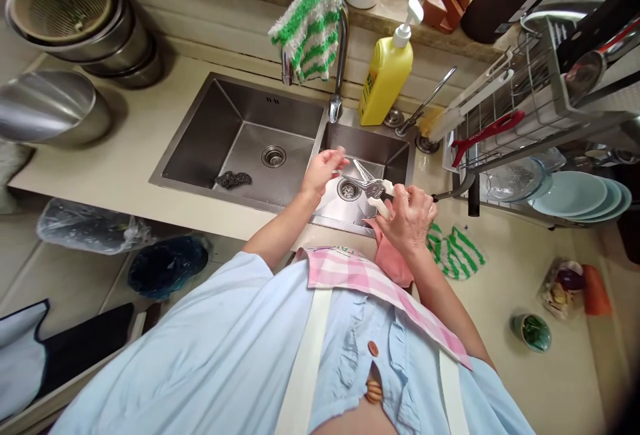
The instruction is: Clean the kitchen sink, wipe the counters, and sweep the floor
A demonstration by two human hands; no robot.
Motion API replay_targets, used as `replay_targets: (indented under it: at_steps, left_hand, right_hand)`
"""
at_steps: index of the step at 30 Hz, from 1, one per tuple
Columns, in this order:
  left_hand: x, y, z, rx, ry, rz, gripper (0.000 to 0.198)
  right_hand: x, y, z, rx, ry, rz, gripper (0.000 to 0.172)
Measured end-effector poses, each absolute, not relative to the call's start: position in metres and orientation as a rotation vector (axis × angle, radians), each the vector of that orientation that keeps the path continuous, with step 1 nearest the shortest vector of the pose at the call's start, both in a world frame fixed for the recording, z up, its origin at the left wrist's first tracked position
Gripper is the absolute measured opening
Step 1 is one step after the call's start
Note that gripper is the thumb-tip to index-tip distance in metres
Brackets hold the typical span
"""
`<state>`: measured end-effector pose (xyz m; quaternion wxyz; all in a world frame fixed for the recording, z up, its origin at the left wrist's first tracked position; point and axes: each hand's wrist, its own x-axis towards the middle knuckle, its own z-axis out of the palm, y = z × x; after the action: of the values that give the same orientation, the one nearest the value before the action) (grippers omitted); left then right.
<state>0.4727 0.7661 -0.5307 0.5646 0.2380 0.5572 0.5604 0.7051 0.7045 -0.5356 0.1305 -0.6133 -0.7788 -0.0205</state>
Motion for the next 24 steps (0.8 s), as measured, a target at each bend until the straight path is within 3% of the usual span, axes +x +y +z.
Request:
replay_targets:
  at_steps: [4, 6, 14, 24]
  left_hand:
    - [0.478, 0.768, -0.53, 0.821, 1.17, 1.0, 0.071]
    - [0.475, 0.772, -0.531, 0.916, 1.127, 0.93, 0.074]
    - [0.467, 0.781, -0.533, 1.161, 0.99, 0.721, 0.051]
    - [0.455, 0.781, -0.528, 1.088, 0.986, 0.643, 0.041]
  right_hand:
    - [0.705, 0.703, -0.533, -1.664, -2.357, -0.011, 0.061]
    - [0.707, 0.703, -0.534, -1.608, -2.401, 0.008, 0.061]
    - [0.714, 0.706, -0.532, -1.48, -2.499, 0.074, 0.061]
    - [0.718, 0.707, -0.529, -1.438, -2.507, 0.088, 0.056]
